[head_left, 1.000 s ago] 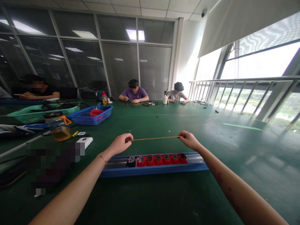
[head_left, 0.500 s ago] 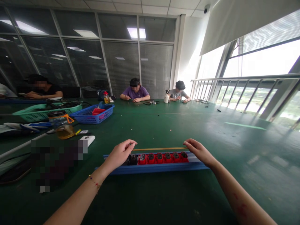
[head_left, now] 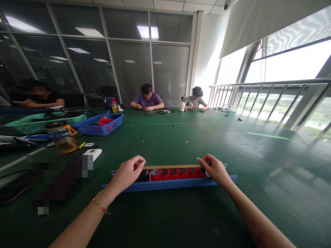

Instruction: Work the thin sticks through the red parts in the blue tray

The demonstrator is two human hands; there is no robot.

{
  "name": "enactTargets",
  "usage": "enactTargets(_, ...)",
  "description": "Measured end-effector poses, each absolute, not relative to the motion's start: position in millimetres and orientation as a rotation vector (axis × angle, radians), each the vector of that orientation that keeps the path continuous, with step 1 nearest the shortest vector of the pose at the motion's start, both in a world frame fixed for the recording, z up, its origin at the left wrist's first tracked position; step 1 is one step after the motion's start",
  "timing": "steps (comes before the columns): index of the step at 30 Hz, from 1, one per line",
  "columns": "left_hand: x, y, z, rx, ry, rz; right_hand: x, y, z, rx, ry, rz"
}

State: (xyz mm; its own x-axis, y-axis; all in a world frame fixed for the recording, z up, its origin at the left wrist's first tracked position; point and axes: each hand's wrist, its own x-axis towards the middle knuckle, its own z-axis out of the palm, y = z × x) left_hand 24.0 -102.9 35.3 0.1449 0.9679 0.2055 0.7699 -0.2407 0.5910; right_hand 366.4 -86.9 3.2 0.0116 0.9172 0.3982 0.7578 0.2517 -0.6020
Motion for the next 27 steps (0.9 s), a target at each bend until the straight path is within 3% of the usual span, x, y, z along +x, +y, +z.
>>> enactTargets(27,26.1,-104.3,31.4,2.155,1.632,0.650,367.8,-89.2,-0.6,-1.537,-1.920,0.169)
